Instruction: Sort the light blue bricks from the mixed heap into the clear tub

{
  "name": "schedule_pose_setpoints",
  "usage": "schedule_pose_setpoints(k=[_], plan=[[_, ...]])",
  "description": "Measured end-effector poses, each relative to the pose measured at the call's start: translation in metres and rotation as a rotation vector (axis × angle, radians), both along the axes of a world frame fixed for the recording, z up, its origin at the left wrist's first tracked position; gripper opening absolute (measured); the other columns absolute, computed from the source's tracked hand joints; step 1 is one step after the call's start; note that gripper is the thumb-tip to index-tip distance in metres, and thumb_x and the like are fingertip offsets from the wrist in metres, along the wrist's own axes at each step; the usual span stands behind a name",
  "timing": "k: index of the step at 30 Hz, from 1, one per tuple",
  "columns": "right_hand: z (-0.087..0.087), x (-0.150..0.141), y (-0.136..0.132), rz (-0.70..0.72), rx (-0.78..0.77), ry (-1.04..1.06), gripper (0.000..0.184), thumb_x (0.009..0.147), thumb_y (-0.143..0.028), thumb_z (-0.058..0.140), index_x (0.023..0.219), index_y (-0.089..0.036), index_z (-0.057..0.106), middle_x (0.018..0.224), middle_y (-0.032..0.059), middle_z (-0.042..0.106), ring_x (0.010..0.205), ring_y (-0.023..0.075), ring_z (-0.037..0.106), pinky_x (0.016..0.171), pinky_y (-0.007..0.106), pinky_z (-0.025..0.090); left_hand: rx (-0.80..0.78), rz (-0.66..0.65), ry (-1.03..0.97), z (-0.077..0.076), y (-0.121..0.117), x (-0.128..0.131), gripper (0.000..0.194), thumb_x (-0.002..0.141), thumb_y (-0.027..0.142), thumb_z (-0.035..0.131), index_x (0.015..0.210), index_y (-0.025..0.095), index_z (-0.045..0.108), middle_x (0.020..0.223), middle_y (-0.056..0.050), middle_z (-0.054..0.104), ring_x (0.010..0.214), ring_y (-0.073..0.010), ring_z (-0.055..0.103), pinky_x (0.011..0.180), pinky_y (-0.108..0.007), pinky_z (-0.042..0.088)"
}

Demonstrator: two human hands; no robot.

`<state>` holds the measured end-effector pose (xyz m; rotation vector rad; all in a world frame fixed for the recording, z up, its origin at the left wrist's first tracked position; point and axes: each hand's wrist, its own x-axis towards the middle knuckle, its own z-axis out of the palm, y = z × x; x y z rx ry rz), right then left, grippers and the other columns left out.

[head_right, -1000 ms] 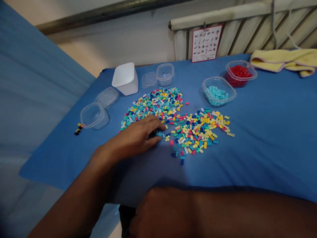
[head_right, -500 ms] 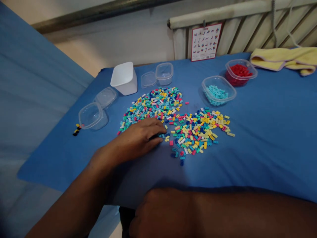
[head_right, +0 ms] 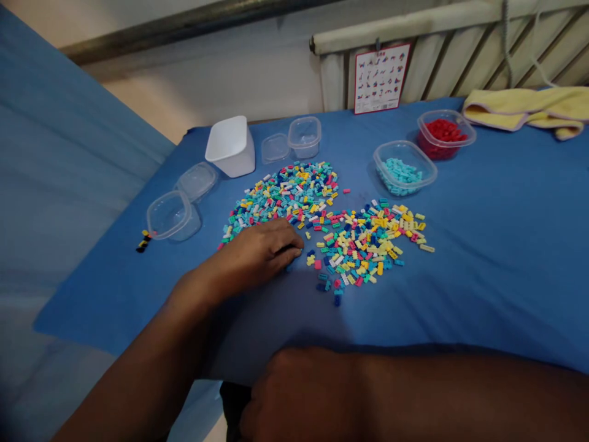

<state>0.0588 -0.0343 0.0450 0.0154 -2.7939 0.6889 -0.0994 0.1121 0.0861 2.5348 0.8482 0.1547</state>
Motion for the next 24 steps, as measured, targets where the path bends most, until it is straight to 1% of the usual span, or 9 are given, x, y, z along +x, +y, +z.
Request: schedule_pose_setpoints(k=[4, 7, 9, 11, 13, 19, 24], plan=[[0.004, 0.001, 0.002, 0.019, -0.015, -0.021, 0.009, 0.105, -0.031, 0.072, 0.104, -0.027, 0.080, 0.084, -0.0026, 0.075, 0.074, 0.0173, 0.066, 0.052, 0.034, 0.037, -0.024, 0.020, -0.006, 0.004, -0.001, -0.001, 0.016, 0.103, 0.016, 0.056, 0.104, 0.017, 0.071, 0.105, -0.007, 0.068, 0.099, -0.0201, 0.062, 0.090, -0.034, 0.047], [0.006, 0.002, 0.003, 0.019, -0.031, -0.036, 0.012, 0.107, -0.032, 0.070, 0.110, -0.026, 0.080, 0.084, -0.0022, 0.075, 0.074, 0.0179, 0.066, 0.053, 0.035, 0.040, -0.030, 0.008, 0.004, 0.008, -0.004, -0.001, 0.020, 0.100, 0.012, 0.053, 0.104, 0.017, 0.072, 0.104, -0.007, 0.068, 0.099, -0.0197, 0.063, 0.090, -0.033, 0.048], [0.006, 0.002, 0.003, 0.021, -0.032, -0.040, 0.012, 0.107, -0.030, 0.070, 0.113, -0.026, 0.080, 0.084, -0.0023, 0.075, 0.074, 0.0179, 0.066, 0.052, 0.035, 0.039, -0.018, -0.007, 0.013, 0.010, -0.006, -0.001, 0.023, 0.100, 0.009, 0.051, 0.104, 0.018, 0.072, 0.104, -0.006, 0.069, 0.099, -0.0196, 0.063, 0.090, -0.033, 0.048], [0.006, 0.001, 0.003, 0.023, -0.028, -0.053, 0.011, 0.108, -0.031, 0.070, 0.109, -0.027, 0.080, 0.083, -0.0022, 0.075, 0.074, 0.0178, 0.066, 0.051, 0.035, 0.037, -0.006, -0.018, 0.024, 0.011, -0.007, -0.002, 0.024, 0.101, 0.008, 0.049, 0.104, 0.018, 0.071, 0.106, -0.006, 0.069, 0.098, -0.0192, 0.063, 0.089, -0.033, 0.048], [0.007, 0.001, 0.003, 0.032, -0.028, -0.068, 0.011, 0.108, -0.033, 0.070, 0.107, -0.027, 0.080, 0.083, -0.0019, 0.075, 0.074, 0.0176, 0.067, 0.050, 0.034, 0.036, -0.002, -0.017, 0.028, 0.012, -0.008, -0.002, 0.023, 0.101, 0.007, 0.050, 0.104, 0.018, 0.071, 0.108, -0.007, 0.069, 0.097, -0.0188, 0.063, 0.087, -0.032, 0.048], [0.006, 0.000, 0.003, 0.029, -0.020, -0.059, 0.011, 0.107, -0.033, 0.071, 0.109, -0.028, 0.081, 0.087, -0.0023, 0.076, 0.076, 0.0170, 0.068, 0.050, 0.033, 0.038, -0.029, -0.019, 0.030, 0.015, -0.008, -0.003, 0.014, 0.100, 0.010, 0.059, 0.104, 0.017, 0.071, 0.108, -0.007, 0.068, 0.098, -0.0198, 0.063, 0.086, -0.032, 0.048], [0.006, 0.001, 0.004, 0.028, -0.026, -0.042, 0.012, 0.105, -0.032, 0.073, 0.111, -0.027, 0.082, 0.088, -0.0021, 0.076, 0.078, 0.0175, 0.068, 0.053, 0.034, 0.041, -0.033, 0.011, 0.000, 0.012, -0.005, -0.004, 0.016, 0.099, 0.009, 0.057, 0.102, 0.017, 0.070, 0.104, -0.006, 0.070, 0.095, -0.0186, 0.063, 0.085, -0.032, 0.047]])
